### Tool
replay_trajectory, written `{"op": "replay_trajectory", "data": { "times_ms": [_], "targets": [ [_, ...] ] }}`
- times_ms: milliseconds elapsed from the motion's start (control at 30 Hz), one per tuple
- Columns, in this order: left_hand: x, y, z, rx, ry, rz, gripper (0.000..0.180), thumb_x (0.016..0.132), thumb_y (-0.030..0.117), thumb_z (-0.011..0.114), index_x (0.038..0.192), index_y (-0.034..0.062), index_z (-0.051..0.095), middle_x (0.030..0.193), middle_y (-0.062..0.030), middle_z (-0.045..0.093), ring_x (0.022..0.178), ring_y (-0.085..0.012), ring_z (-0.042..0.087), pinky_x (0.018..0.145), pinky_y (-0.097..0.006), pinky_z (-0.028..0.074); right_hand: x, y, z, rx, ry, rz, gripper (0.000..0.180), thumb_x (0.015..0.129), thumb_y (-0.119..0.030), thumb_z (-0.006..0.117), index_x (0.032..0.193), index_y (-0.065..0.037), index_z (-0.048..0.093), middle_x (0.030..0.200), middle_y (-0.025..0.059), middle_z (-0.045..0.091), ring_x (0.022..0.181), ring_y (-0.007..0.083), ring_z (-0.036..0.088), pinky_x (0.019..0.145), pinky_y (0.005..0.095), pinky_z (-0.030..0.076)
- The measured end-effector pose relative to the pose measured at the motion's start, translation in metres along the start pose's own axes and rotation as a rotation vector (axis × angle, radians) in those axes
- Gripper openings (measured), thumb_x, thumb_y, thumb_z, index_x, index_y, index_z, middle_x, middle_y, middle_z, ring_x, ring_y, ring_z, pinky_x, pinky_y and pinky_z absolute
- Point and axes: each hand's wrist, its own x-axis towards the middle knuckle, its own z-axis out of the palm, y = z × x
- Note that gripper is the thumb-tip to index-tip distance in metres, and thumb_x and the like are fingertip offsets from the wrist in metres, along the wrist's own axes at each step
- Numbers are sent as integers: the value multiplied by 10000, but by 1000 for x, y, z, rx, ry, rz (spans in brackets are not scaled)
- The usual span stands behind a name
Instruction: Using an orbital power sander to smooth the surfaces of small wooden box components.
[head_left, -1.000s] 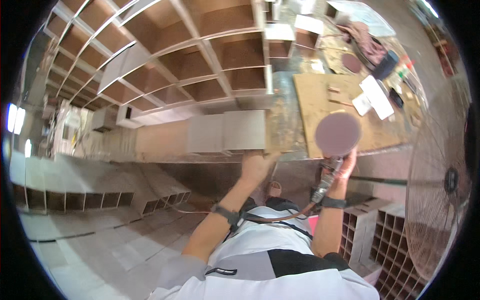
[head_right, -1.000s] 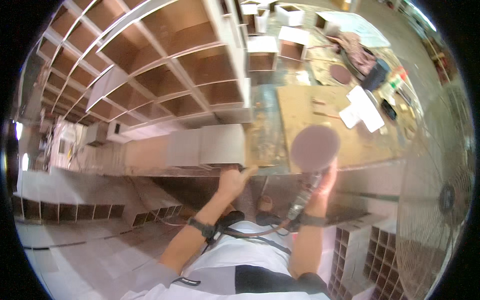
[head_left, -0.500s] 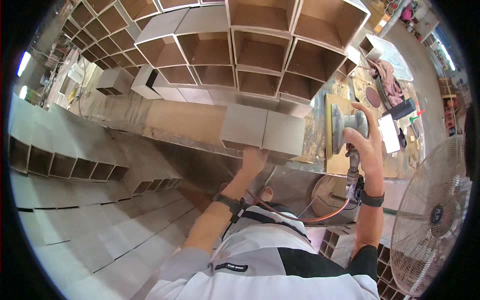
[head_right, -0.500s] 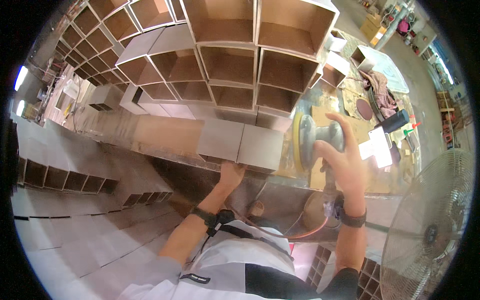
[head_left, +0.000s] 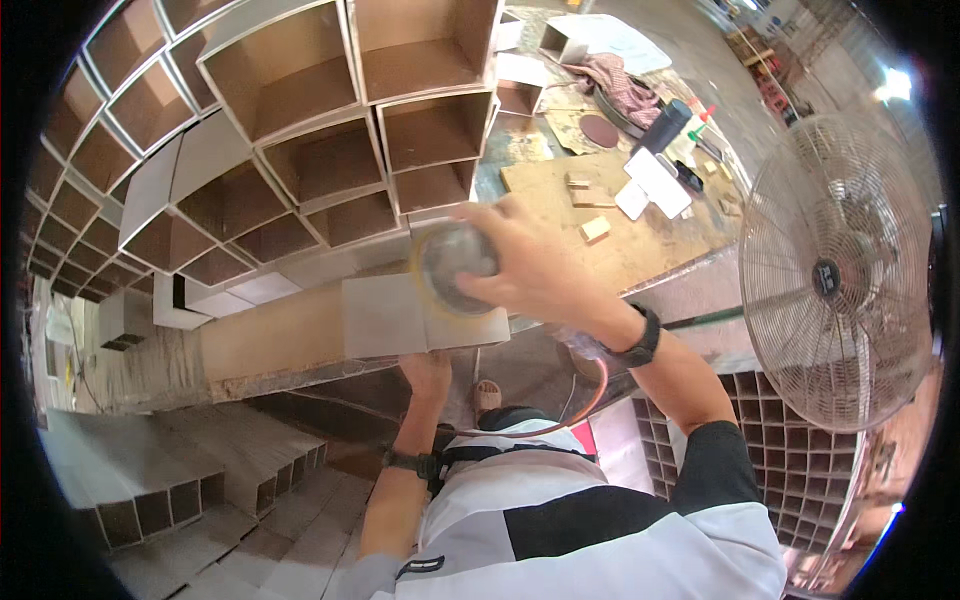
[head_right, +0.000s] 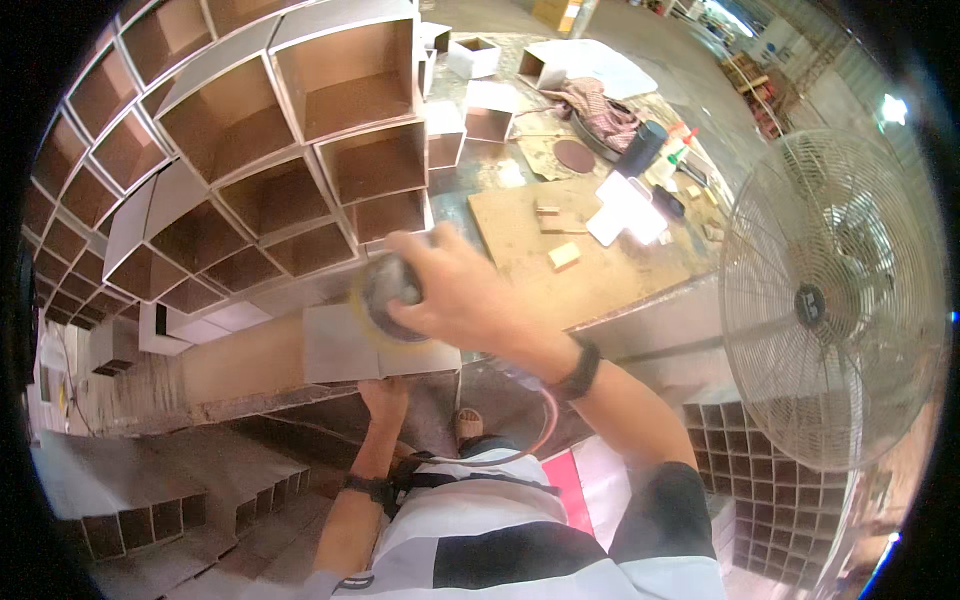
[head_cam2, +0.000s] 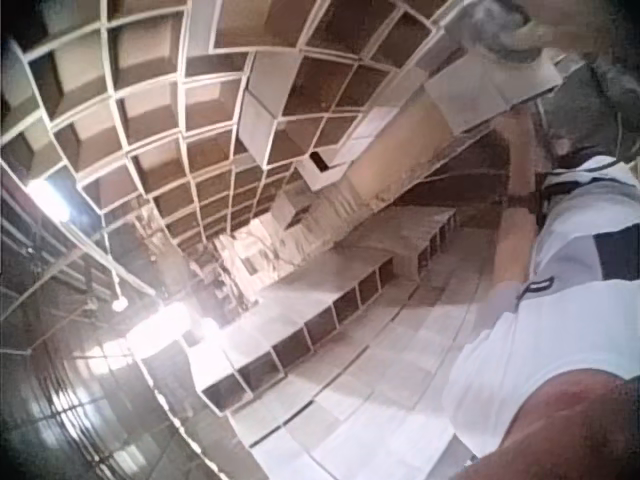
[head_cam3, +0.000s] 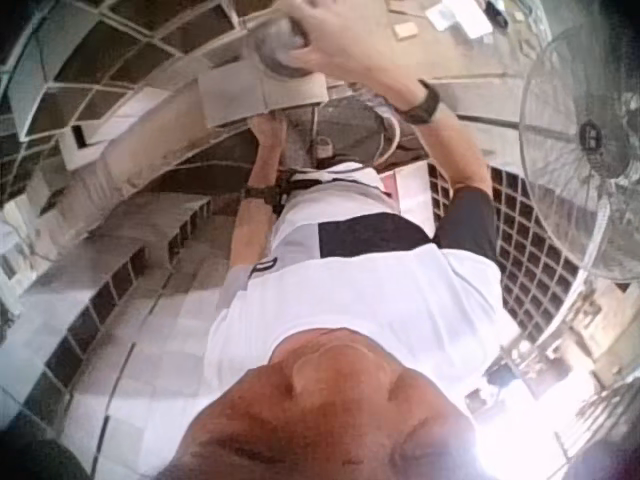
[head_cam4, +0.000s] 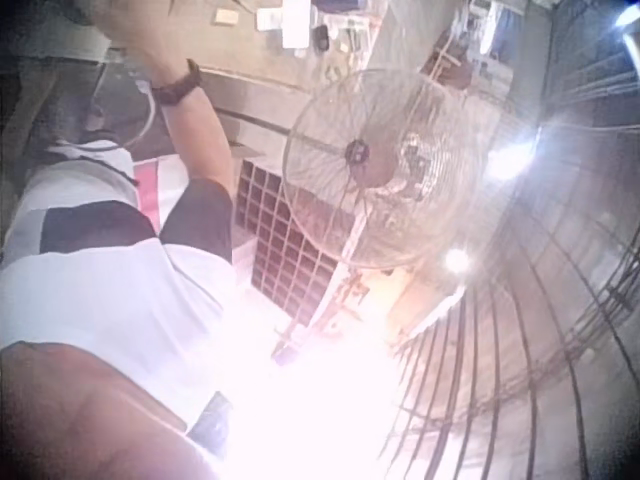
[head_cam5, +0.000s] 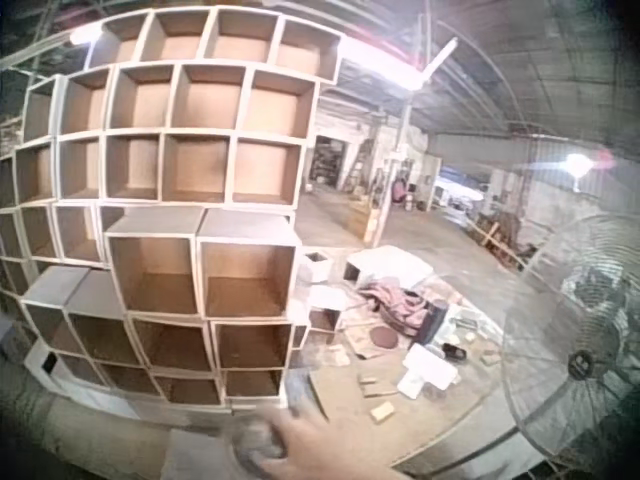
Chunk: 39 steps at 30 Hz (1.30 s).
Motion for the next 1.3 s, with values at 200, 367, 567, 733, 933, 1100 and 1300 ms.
{"op": "replay_trajectory", "data": {
  "times_ms": [200, 367, 567, 733, 933, 1100, 1300],
  "targets": [
    [1, -13, -19, 33, -254, 79, 262, 818, 131, 616, 1064, 46, 641, 1015, -170, 640, 923, -400, 596, 800, -454, 477, 17, -11, 40, -72, -45, -208, 554, 723, -213, 691, 1245, -122, 529, 1063, 232, 504, 961, 415, 555, 813, 462, 492],
    [-7, -7, -2, 67, -375, 60, 285, 794, 166, 607, 1042, 27, 626, 1011, -202, 626, 961, -399, 584, 838, -517, 443, 16, -10, 57, -216, -33, -204, 565, 708, -235, 707, 1235, -116, 543, 1074, 180, 502, 986, 378, 558, 808, 424, 510],
    [-1, -2, -19, 138, -209, 149, 365, 789, 153, 597, 1138, 44, 595, 1083, -187, 611, 1006, -403, 566, 870, -519, 436, 11, -48, 112, -273, -299, -369, 547, 728, -219, 666, 1247, -127, 523, 1093, 186, 478, 1014, 389, 536, 775, 462, 515],
    [-14, -10, -12, 170, -324, 116, 408, 782, 166, 612, 1171, 46, 582, 1121, -188, 601, 1034, -411, 554, 890, -527, 425, 54, -32, 114, -341, -216, -216, 513, 746, -221, 643, 1237, -129, 526, 1092, 200, 475, 1025, 403, 534, 771, 482, 511],
    [-6, -14, -11, 114, -297, 135, 424, 775, 182, 628, 1169, 33, 579, 1132, -204, 594, 1053, -419, 544, 892, -540, 418, 27, -45, 122, -226, -320, -413, 485, 774, -281, 612, 1213, -93, 527, 1060, 211, 490, 975, 410, 554, 762, 503, 509],
    [2, -11, -2, 35, -283, 129, 464, 776, 184, 631, 1204, 20, 562, 1181, -223, 567, 1088, -419, 529, 917, -544, 412, 27, -42, 122, -340, -273, -403, 472, 769, -225, 623, 1212, -99, 517, 1035, 210, 476, 920, 398, 563, 715, 467, 529],
    [1, 1, -15, 120, -228, 162, 495, 782, 191, 633, 1237, 17, 544, 1221, -229, 547, 1121, -418, 515, 949, -533, 402, 13, -38, 99, -296, -317, -350, 508, 736, -175, 669, 1214, -114, 507, 1025, 212, 474, 854, 391, 581, 673, 446, 543]
  ]
}}
